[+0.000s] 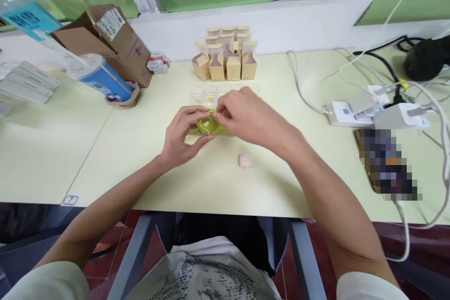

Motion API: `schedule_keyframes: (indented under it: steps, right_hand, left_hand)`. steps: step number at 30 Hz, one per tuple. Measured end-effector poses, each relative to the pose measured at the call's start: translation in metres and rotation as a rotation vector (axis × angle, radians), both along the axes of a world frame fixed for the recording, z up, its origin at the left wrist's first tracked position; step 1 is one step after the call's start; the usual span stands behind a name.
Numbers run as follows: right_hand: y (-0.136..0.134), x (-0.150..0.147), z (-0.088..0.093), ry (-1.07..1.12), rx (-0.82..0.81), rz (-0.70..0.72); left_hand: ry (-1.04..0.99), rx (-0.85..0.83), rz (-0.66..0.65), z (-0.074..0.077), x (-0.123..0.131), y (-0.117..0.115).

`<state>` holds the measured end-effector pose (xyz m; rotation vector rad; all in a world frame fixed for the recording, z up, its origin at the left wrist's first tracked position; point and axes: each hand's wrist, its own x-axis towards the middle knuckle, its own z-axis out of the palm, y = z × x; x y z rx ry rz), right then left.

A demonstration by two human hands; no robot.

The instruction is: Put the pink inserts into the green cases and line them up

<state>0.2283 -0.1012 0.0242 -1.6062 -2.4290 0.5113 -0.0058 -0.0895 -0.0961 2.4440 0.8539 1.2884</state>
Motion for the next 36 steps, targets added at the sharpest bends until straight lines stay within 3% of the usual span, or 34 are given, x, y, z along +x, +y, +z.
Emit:
schedule_keyframes:
  steps: [3, 6, 8, 11, 15, 18, 22, 26, 36]
  right_hand:
    - [-0.017, 0.016, -0.024, -0.098, -0.021, -0.050]
    - [-0.045, 0.033, -0.063, -0.178, -0.147, -0.050]
    - [-0.065, 0.037, -0.087, -0.060, -0.198, -0.014]
    - [-0.085, 0.031, -0.106, 0.274, -0.097, -0.096]
    - [-0.088, 0.010, -0.103, 0.905, 0.068, -0.204]
    - [-0.082, -0.010, -0.101, 1.109, 0.094, -0.280]
    - [-0.080, -0.026, -0.108, 1.069, 0.138, -0.385]
    - [-0.083, -0.026, -0.112, 0.932, 0.105, -0.345]
    - [-0.081, -0.022, -0.103, 0.906, 0.043, -0.378]
  left_hand:
    - [-0.121, -0.035, 0.057, -0.013, -0.005, -0.006]
    - [-0.203, -0.039, 0.090, -0.027, -0.002, -0.015]
    - [-0.211, -0.045, 0.114, -0.035, 0.003, -0.021]
    - [-0.219, -0.016, 0.097, -0.042, 0.010, -0.031]
    - [-0.216, 0.022, 0.011, -0.045, 0.014, -0.036]
    - [-0.208, 0.045, -0.009, -0.046, 0.015, -0.035]
    - [-0.216, 0.066, 0.003, -0.046, 0.014, -0.031]
    - [-0.189, 0.079, -0.009, -0.048, 0.012, -0.030]
    - [-0.155, 0.065, -0.012, -0.045, 0.012, -0.030]
